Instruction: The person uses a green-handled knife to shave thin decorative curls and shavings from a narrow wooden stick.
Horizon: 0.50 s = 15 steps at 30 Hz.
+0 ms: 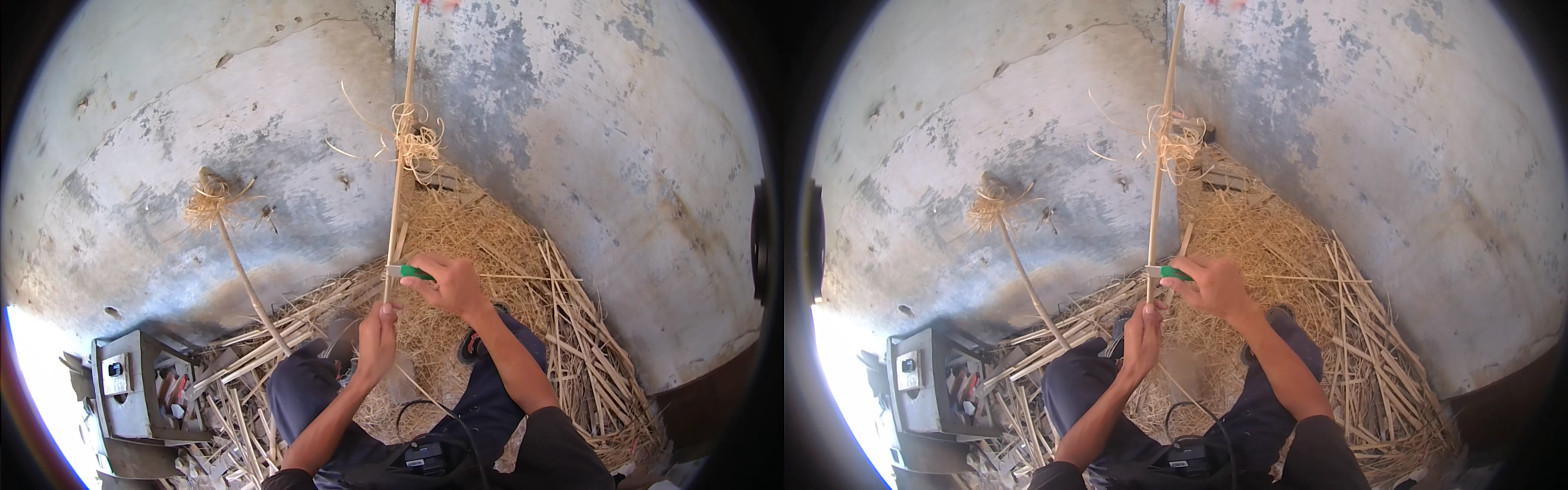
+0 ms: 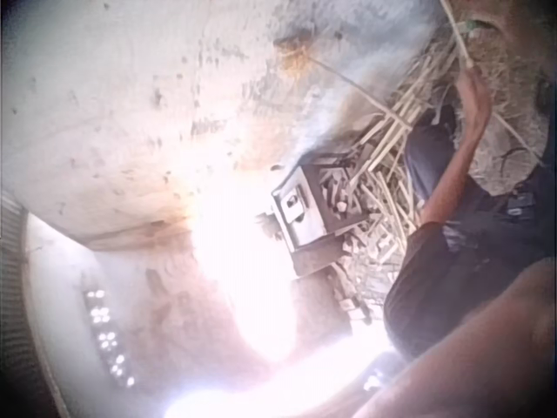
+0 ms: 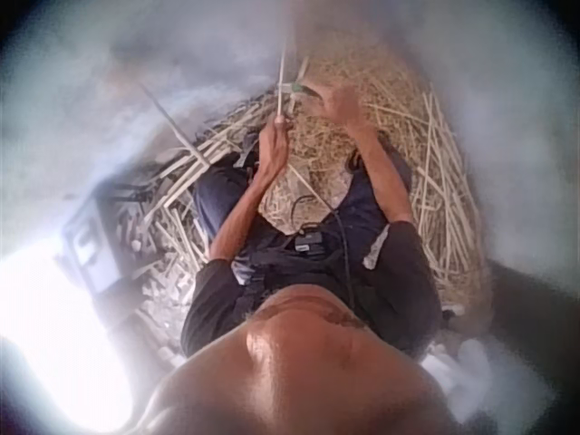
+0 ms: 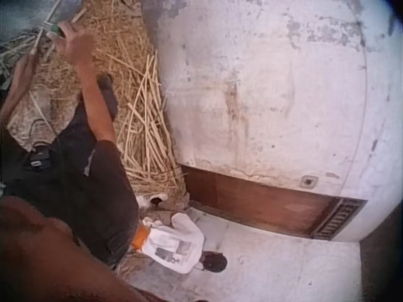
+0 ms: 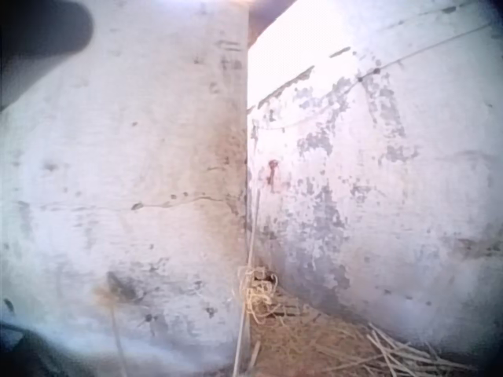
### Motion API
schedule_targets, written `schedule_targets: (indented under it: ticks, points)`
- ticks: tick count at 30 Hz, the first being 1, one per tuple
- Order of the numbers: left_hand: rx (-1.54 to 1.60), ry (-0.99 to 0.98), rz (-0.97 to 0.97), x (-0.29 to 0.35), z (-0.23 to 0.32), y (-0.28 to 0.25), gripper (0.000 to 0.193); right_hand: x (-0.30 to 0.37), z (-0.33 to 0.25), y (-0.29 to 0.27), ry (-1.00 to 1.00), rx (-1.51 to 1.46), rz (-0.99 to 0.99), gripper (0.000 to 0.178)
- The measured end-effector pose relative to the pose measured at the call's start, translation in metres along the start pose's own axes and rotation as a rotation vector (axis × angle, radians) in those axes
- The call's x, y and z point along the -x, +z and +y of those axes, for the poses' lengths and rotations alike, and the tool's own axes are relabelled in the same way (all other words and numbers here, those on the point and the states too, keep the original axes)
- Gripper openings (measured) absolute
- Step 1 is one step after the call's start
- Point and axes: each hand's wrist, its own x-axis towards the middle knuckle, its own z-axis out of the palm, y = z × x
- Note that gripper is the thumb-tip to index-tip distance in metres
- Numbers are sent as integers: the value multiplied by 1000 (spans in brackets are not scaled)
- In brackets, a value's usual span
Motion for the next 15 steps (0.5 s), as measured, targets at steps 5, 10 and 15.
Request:
schedule_targets:
  ticks: [5,10,15]
  points:
    - [18,1,-4,-2,-3,-3,39,3,-7,3,35,-6,-117,32]
    - [-10,12,18,-2,2,-3,37,3,-8,5,-41,19,-115,33]
    - [-171,137,125,-2,0,-2,32,2,-13,5,-39,44,-136,32]
